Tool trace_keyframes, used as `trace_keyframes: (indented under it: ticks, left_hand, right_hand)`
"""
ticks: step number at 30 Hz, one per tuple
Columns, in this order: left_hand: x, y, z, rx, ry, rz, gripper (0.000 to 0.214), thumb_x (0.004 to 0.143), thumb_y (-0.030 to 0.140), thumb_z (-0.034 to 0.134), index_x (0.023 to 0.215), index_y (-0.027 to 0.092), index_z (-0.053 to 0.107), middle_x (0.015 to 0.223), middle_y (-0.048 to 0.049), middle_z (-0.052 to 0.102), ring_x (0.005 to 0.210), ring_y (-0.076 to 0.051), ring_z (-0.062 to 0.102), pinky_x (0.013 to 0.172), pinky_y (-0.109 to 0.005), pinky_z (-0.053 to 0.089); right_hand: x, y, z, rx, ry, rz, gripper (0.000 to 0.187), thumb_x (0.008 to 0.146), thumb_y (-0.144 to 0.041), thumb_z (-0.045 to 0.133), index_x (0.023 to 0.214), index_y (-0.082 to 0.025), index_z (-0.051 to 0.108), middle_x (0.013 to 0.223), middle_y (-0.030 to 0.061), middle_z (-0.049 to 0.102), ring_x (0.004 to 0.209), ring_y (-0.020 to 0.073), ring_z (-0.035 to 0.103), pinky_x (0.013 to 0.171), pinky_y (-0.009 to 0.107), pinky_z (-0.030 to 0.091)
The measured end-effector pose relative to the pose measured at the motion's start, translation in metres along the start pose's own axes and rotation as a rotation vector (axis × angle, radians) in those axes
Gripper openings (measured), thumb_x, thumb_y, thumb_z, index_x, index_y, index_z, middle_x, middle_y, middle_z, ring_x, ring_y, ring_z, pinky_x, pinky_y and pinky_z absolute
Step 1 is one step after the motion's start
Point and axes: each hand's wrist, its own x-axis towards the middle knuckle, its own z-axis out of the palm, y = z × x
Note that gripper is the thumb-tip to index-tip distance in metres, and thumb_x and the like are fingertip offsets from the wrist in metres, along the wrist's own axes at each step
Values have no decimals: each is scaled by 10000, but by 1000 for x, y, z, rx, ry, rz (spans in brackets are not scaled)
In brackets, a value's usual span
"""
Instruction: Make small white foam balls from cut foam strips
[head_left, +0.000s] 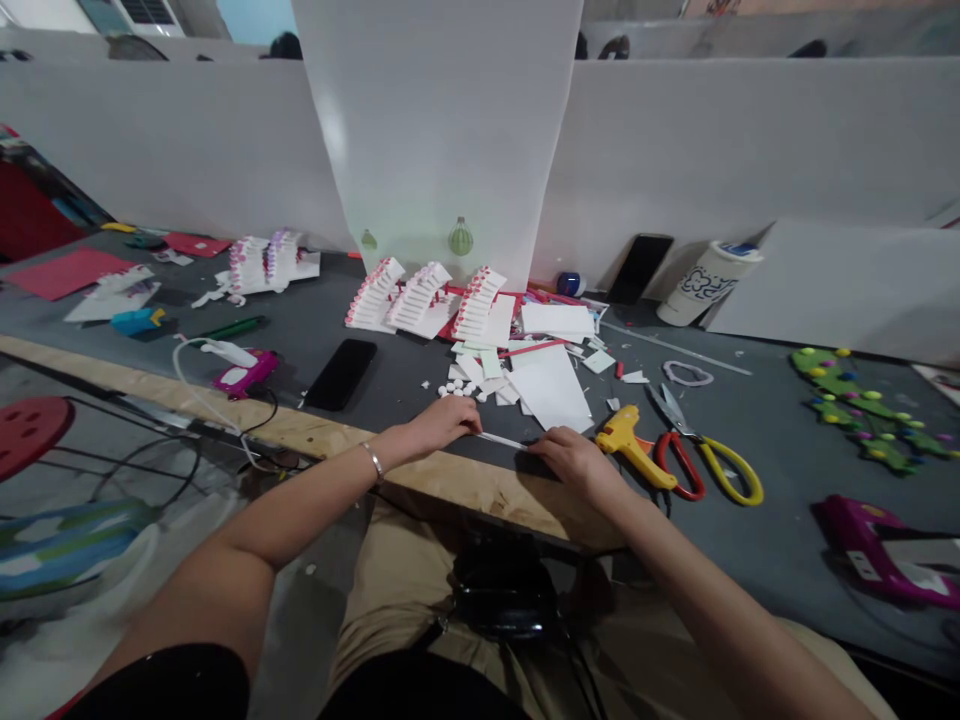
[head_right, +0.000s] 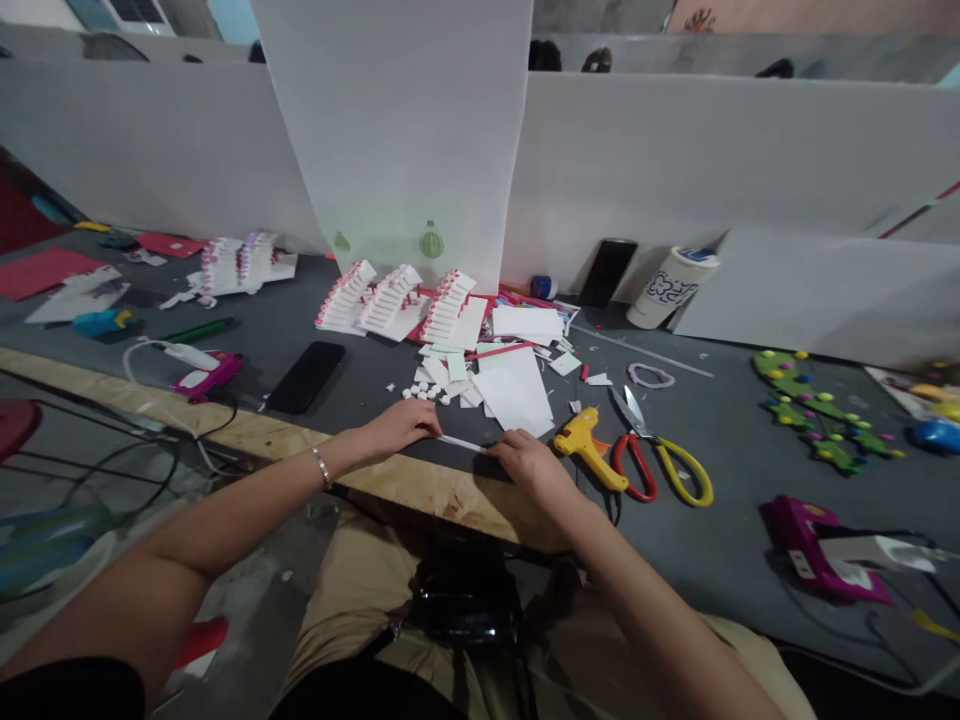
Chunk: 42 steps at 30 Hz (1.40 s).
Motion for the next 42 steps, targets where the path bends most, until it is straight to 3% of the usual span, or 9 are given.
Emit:
trace_keyframes:
  ticks: [5,9,15,20,24,28,35,39,42]
  left_hand:
    - [-4,-1,-2,118,-38,142,179,883,130,547,796,152,703,771,-62,613,782,-164,556,771,-290,416]
    - [-9,7,-3,343,-51,268,224,922,188,487,802,138,671,810,-92,612,795,-191,533,777,-329,400]
    - [1,15,-3,162,-98,-45,94,852,145,581,778,162,637,814,-42,630,812,-172,562,731,-268,394]
    - [10,9,2,99,-93,-177,38,791,124,609,780,160,605,775,-23,612,714,-158,544,610,-242,369]
    - [5,18,6,36,-67,-221,93,803,114,557,724,161,571,807,-51,601,785,-189,537,677,-271,379]
    - [-1,36,8,-71,17,-258,99,850,131,480,795,168,554,831,-56,601,797,-195,541,740,-293,390]
    - [14,59,18,-413,112,-330,118,774,197,521,839,166,615,693,-1,624,629,-140,558,564,-219,375]
    - [21,70,31,-622,143,-354,139,793,250,471,740,165,567,630,0,612,549,-122,547,513,-208,372]
    - [25,80,43,-732,230,-388,126,798,260,460,725,177,521,559,34,539,488,-100,478,484,-196,332]
  right_hand:
    - [-8,-11,-9,-310,-111,-174,344,858,-31,468,1155,-123,615,958,125,634,858,231,547,725,321,485]
    - [-4,-19,-5,-262,-109,-71,210,870,-94,495,992,-120,664,850,121,632,800,234,558,717,325,467]
    - [12,-8,4,-139,-30,119,132,877,-121,517,804,-171,613,750,53,636,688,169,595,623,252,439]
    - [14,-5,9,-93,5,193,109,813,-85,551,784,-187,574,739,37,631,685,170,592,630,251,434]
    - [11,-13,12,-65,35,199,123,805,-86,513,751,-193,545,755,80,629,721,205,582,665,291,426]
    - [9,-12,-6,9,82,213,113,833,-139,465,764,-202,528,666,47,611,608,178,558,589,269,405]
    - [8,1,-67,276,250,337,111,815,-317,561,800,-215,602,700,8,642,617,152,563,573,250,412]
    - [9,4,-71,699,404,477,252,679,-417,712,779,-200,632,671,-4,609,578,135,503,525,248,373]
    - [13,10,-66,800,459,511,344,638,-477,738,798,-196,622,643,-23,567,551,119,465,501,240,350]
